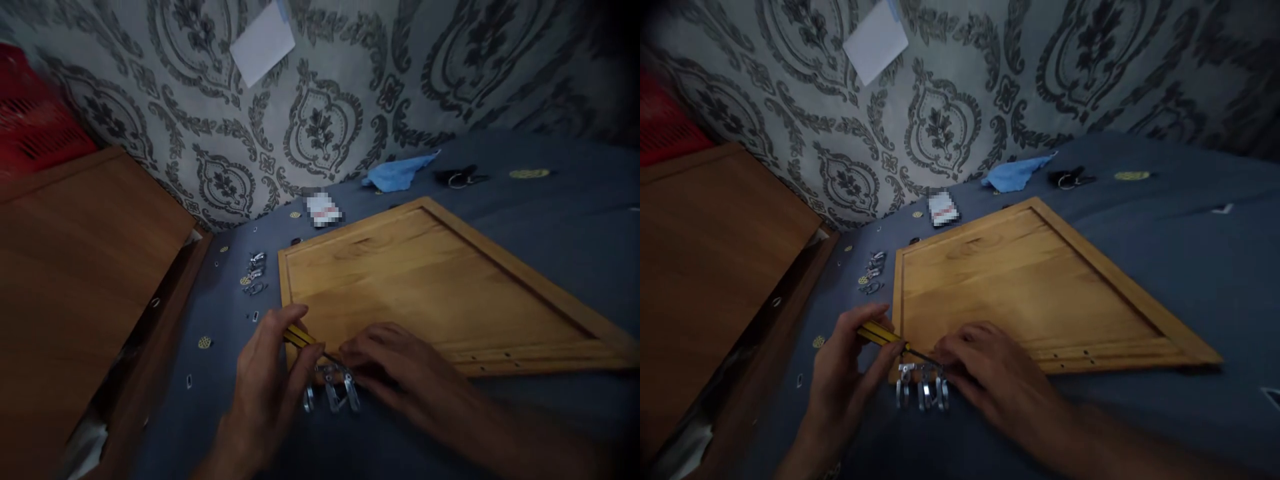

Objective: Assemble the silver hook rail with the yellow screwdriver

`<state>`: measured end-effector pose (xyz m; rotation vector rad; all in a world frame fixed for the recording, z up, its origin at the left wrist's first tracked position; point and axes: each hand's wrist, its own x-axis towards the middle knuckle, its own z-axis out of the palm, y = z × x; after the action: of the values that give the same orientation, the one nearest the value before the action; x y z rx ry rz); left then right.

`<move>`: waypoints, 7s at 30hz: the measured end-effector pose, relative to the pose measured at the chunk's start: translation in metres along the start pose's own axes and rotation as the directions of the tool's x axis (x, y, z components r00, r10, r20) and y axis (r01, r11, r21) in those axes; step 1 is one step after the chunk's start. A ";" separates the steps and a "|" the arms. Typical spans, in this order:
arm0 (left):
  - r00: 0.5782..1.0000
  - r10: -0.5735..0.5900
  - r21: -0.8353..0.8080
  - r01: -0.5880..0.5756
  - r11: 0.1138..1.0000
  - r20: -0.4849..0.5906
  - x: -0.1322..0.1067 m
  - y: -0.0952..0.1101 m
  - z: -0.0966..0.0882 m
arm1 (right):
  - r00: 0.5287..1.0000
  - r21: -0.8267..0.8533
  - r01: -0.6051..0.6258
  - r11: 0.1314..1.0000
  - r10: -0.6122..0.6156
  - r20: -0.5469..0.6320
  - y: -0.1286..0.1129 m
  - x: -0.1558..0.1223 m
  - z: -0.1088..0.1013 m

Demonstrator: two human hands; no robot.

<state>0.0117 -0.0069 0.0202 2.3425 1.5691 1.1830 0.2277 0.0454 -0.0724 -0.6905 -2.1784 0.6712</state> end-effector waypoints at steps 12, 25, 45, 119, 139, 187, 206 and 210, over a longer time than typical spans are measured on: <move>0.996 0.064 0.089 -0.059 0.994 -0.056 -0.008 -0.004 0.003 | 0.999 -0.036 -0.021 0.999 0.022 0.031 0.004 0.002 0.004; 0.988 -0.023 -0.197 -0.008 0.980 -0.153 0.007 0.010 -0.017 | 1.000 0.029 0.017 0.999 -0.017 -0.008 0.004 0.001 -0.002; 0.997 0.080 -0.113 -0.082 0.990 -0.024 -0.007 -0.001 -0.004 | 0.999 0.012 -0.020 1.000 0.020 0.025 0.000 0.000 -0.004; 0.996 -0.010 -0.161 -0.003 0.987 -0.084 -0.008 0.007 -0.003 | 0.997 0.021 -0.051 0.998 0.050 0.060 -0.005 0.002 -0.007; 0.998 0.016 -0.177 -0.027 0.984 -0.066 0.003 0.012 -0.002 | 0.998 0.033 -0.044 0.998 0.042 0.056 -0.004 0.002 -0.007; 0.996 0.091 -0.285 -0.087 0.955 -0.002 0.003 0.012 -0.007 | 0.999 0.006 0.041 0.999 -0.041 0.025 -0.002 0.003 -0.007; 0.998 0.059 -0.284 -0.056 0.957 0.002 0.005 0.017 -0.009 | 0.999 -0.001 0.027 1.000 -0.027 0.034 -0.004 0.003 -0.008; 1.000 0.019 -0.317 -0.017 0.948 0.001 0.003 0.017 -0.013 | 0.999 -0.001 0.016 1.000 -0.016 0.046 -0.004 0.004 -0.008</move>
<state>0.0162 -0.0168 0.0386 2.1522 1.2467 1.3205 0.2309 0.0469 -0.0629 -0.6638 -2.2244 0.6840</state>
